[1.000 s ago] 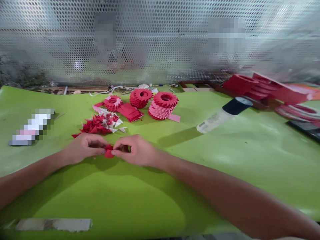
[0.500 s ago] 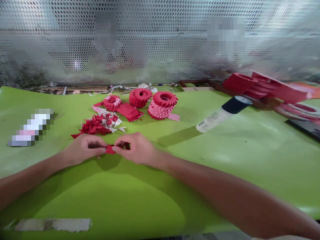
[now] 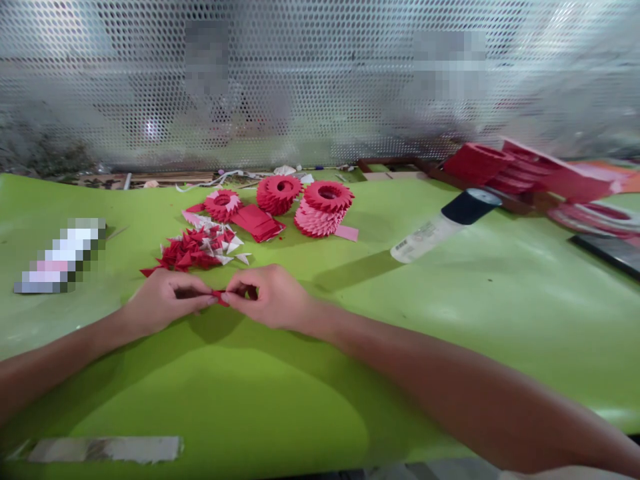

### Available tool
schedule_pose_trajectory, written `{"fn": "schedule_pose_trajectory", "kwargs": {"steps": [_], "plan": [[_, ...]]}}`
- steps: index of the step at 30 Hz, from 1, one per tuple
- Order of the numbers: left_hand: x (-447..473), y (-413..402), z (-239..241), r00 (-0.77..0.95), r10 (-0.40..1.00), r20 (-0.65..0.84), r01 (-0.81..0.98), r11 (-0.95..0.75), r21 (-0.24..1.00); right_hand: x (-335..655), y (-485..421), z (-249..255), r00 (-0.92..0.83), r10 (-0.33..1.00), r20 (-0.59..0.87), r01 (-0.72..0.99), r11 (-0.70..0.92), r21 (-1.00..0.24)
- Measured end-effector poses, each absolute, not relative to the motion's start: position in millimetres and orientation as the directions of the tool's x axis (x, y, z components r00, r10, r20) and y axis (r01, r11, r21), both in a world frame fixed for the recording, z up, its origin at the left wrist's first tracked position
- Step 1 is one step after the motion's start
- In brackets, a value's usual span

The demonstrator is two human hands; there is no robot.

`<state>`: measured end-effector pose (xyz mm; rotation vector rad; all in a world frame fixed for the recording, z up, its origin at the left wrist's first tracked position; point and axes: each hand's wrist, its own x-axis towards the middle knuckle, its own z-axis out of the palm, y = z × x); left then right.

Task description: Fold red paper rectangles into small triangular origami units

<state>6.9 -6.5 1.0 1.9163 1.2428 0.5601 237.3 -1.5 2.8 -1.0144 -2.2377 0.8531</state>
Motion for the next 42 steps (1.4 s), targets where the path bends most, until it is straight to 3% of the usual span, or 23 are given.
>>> {"fn": "schedule_pose_trajectory", "kwargs": {"steps": [13, 21, 35, 42], "plan": [[7.1, -7.6, -1.8, 0.439, 0.897, 0.056, 0.503, -0.297, 0.812, 238.1, -0.5, -6.3, -0.597, 0.666, 0.447, 0.419, 0.734, -0.534], [8.9, -10.3, -1.7, 0.449, 0.860, 0.242, 0.510, -0.469, 0.721, 237.4, -0.4, -6.6, -0.598, 0.667, 0.445, 0.416, 0.732, -0.540], [9.1, -12.4, -0.5, 0.425, 0.850, 0.311, 0.504, -0.507, 0.699, 236.4, -0.3, -4.8, -0.583, 0.675, 0.453, 0.370, 0.716, -0.592], [9.3, -12.1, 2.7, 0.405, 0.860, 0.310, 0.506, -0.493, 0.708, 236.9, 1.4, -4.7, -0.561, 0.650, 0.513, 0.405, 0.756, -0.514]]}}
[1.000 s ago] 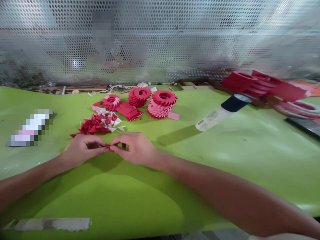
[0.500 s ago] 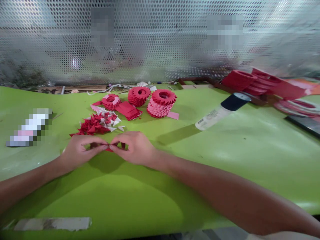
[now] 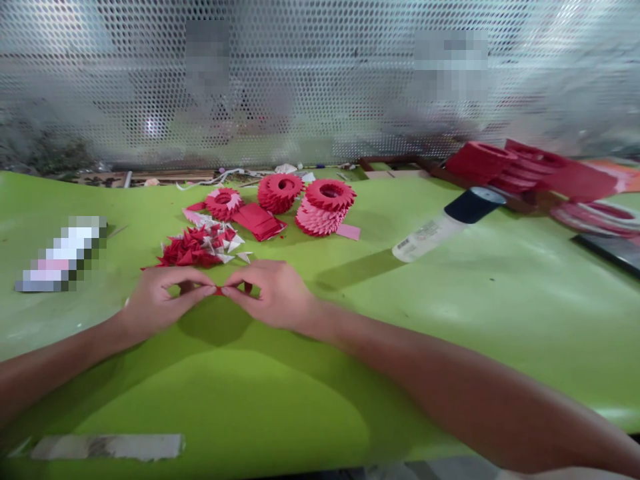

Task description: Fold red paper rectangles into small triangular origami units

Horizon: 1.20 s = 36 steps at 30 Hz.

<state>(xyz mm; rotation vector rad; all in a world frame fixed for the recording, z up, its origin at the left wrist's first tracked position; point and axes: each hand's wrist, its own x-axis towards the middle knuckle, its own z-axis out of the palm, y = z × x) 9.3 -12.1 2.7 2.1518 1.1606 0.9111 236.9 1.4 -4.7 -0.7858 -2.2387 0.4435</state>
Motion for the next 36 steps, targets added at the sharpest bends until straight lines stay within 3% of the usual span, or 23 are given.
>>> {"fn": "schedule_pose_trajectory", "kwargs": {"steps": [6, 15, 22, 30, 36], "plan": [[9.4, -10.3, -2.4, 0.477, 0.821, 0.313, 0.518, -0.550, 0.655, 236.0, -1.4, -3.5, -0.607, 0.608, 0.511, 0.425, 0.793, -0.437], [1.1, -10.2, -1.0, 0.456, 0.705, 0.544, 0.580, -0.698, 0.419, 240.2, 1.9, -0.3, -0.574, 0.595, 0.563, 0.301, 0.792, -0.530], [-1.5, -7.4, -3.7, 0.480, 0.672, 0.564, 0.613, -0.717, 0.333, 238.1, 0.8, -1.5, -0.583, 0.616, 0.529, 0.289, 0.767, -0.573], [-2.0, -3.8, -5.2, 0.542, 0.515, 0.664, 0.577, -0.803, 0.151, 236.3, -1.1, -0.7, -0.589, 0.666, 0.457, 0.349, 0.720, -0.600], [-4.2, -1.7, -5.2, 0.586, 0.486, 0.648, 0.616, -0.787, 0.034, 237.5, 2.4, -6.6, -0.590, 0.665, 0.458, 0.364, 0.726, -0.584]]}}
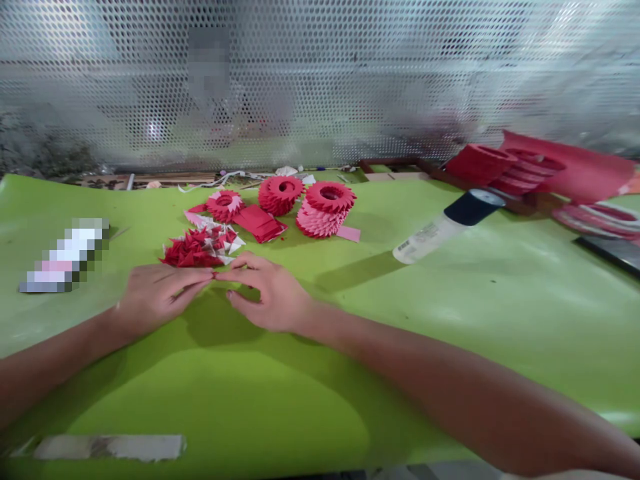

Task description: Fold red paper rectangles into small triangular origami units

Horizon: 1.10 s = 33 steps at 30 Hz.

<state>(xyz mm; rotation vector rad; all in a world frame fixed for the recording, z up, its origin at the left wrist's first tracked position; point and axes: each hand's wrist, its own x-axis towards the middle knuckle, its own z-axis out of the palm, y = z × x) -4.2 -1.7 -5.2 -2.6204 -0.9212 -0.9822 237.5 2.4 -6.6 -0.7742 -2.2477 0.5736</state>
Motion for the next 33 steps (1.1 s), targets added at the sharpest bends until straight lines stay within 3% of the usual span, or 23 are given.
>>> {"fn": "schedule_pose_trajectory", "kwargs": {"steps": [5, 10, 13, 17, 23, 33], "plan": [[-2.8, -5.4, -0.2, 0.651, 0.459, 0.604, 0.641, -0.759, -0.114, 236.9, -1.4, -3.3, -0.633, 0.640, 0.434, 0.454, 0.762, -0.461], [-2.3, -6.4, 2.4, 0.668, 0.464, 0.582, 0.651, -0.743, -0.156, 234.6, -6.5, 1.0, -0.642, 0.634, 0.431, 0.554, 0.772, -0.310], [-3.0, -5.2, 3.4, 0.637, 0.422, 0.645, 0.649, -0.745, -0.154, 236.6, -3.5, -1.2, -0.646, 0.555, 0.524, 0.485, 0.828, -0.280], [-1.0, -7.7, 7.3, 0.505, 0.415, 0.757, 0.623, -0.782, 0.014, 239.2, 3.7, -4.3, -0.523, 0.520, 0.675, 0.371, 0.852, -0.370], [9.4, -16.6, 10.9, 0.437, 0.514, 0.738, 0.553, -0.801, 0.231, 234.9, 3.9, -2.5, -0.474, 0.563, 0.677, 0.254, 0.823, -0.507], [9.4, -17.4, 8.4, 0.411, 0.605, 0.682, 0.515, -0.772, 0.374, 234.2, 1.2, 4.7, -0.444, 0.577, 0.686, 0.184, 0.808, -0.560]]}}
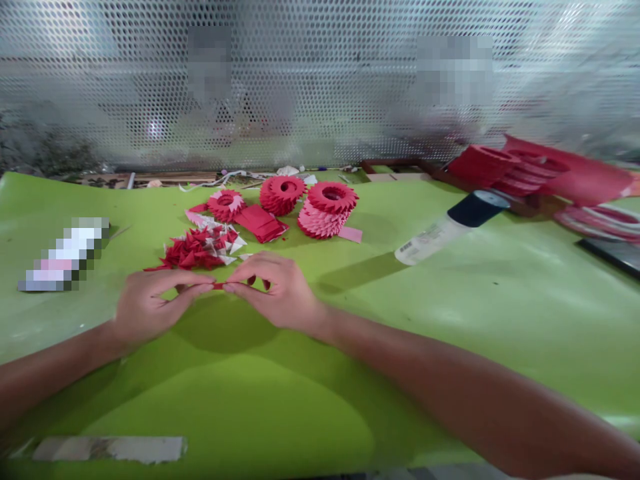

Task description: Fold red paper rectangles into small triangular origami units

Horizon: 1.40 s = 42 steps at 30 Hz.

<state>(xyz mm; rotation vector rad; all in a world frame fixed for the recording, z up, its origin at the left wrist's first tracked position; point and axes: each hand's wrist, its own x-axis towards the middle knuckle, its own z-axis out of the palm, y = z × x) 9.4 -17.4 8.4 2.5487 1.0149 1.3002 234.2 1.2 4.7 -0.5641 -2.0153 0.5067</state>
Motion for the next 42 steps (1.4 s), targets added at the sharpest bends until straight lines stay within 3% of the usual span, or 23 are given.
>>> {"fn": "schedule_pose_trajectory", "kwargs": {"steps": [5, 12, 17, 26, 34, 42], "plan": [[7.4, -12.6, 2.3, 0.445, 0.609, 0.657, 0.492, -0.779, 0.389, 234.1, 2.1, 3.1, -0.462, 0.565, 0.683, 0.194, 0.817, -0.544], [8.3, -9.8, -4.0, 0.526, 0.528, 0.666, 0.522, -0.819, 0.237, 233.8, 4.2, -2.2, -0.514, 0.524, 0.679, 0.216, 0.845, -0.489], [10.0, -15.1, 3.6, 0.486, 0.521, 0.701, 0.541, -0.810, 0.227, 234.1, 5.6, -3.2, -0.538, 0.509, 0.672, 0.203, 0.852, -0.483], [13.0, -16.8, 5.7, 0.462, 0.560, 0.688, 0.504, -0.804, 0.316, 232.4, 1.9, -0.5, -0.503, 0.534, 0.680, 0.198, 0.837, -0.510], [12.8, -17.6, 6.9, 0.352, 0.770, 0.533, 0.492, -0.636, 0.594, 233.8, 4.8, -3.5, -0.519, 0.568, 0.639, 0.242, 0.814, -0.528], [12.8, -16.0, 4.8, 0.355, 0.815, 0.458, 0.477, -0.580, 0.661, 233.5, 3.4, -2.5, -0.490, 0.672, 0.555, 0.313, 0.730, -0.608]]}}
